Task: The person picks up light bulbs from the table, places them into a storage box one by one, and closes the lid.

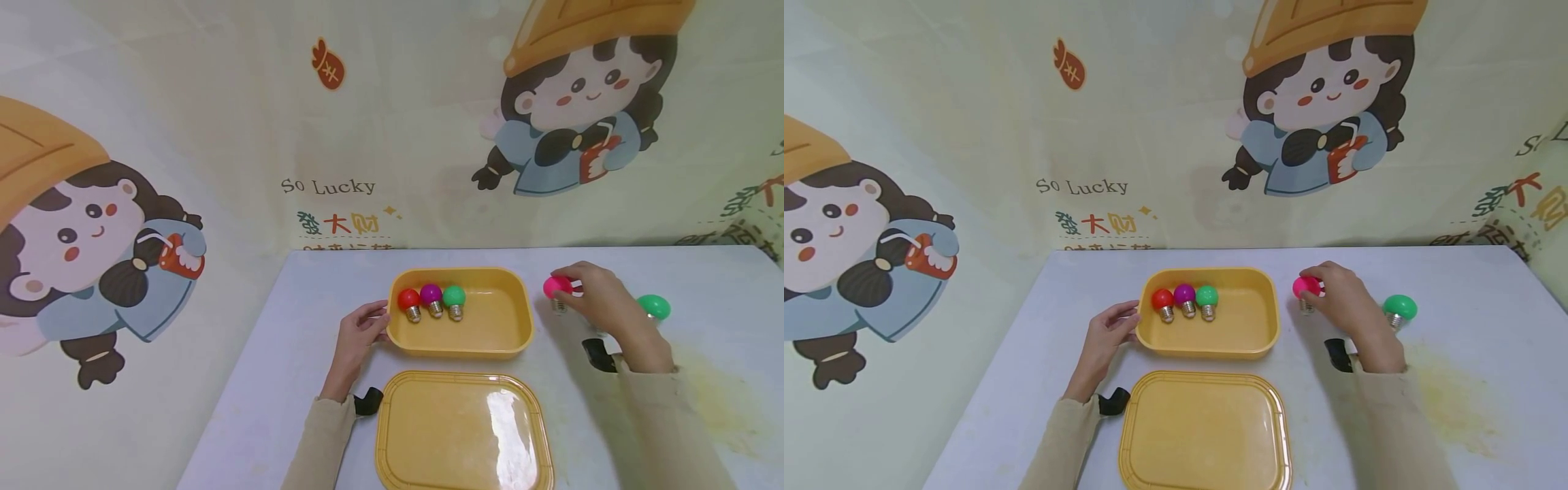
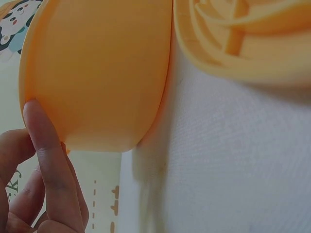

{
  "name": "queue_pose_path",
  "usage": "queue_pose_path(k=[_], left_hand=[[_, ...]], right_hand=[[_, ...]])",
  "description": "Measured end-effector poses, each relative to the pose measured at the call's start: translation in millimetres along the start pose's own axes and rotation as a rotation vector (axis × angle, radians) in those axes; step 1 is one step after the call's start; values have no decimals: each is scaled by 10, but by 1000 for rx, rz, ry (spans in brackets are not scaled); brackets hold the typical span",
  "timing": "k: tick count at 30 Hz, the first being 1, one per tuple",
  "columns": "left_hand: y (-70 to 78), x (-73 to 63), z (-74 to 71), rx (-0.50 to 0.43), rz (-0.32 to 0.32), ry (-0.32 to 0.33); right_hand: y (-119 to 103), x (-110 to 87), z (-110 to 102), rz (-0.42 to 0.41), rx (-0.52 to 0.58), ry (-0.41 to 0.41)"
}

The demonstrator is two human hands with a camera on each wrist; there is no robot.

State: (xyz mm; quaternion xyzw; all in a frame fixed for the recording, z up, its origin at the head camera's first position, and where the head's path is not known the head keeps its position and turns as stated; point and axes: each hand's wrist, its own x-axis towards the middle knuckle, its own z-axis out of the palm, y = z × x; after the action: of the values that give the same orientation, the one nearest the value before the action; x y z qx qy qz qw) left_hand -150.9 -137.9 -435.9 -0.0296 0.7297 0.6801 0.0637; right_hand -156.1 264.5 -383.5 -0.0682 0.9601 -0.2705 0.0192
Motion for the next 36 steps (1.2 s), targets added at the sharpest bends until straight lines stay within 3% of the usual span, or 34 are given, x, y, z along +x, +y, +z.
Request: queue_pose_path(k=[4,17,36], left_hand=[[-117,57,-13,-10,13,12],[-95,48,-14,-8,3,11],[-100,40,-7,-15,26,16]], right_hand=[[-69,-2,6,-1,15,-1],[-309,34,-9,36,34,18],[-559,122,73,-69,37,19]])
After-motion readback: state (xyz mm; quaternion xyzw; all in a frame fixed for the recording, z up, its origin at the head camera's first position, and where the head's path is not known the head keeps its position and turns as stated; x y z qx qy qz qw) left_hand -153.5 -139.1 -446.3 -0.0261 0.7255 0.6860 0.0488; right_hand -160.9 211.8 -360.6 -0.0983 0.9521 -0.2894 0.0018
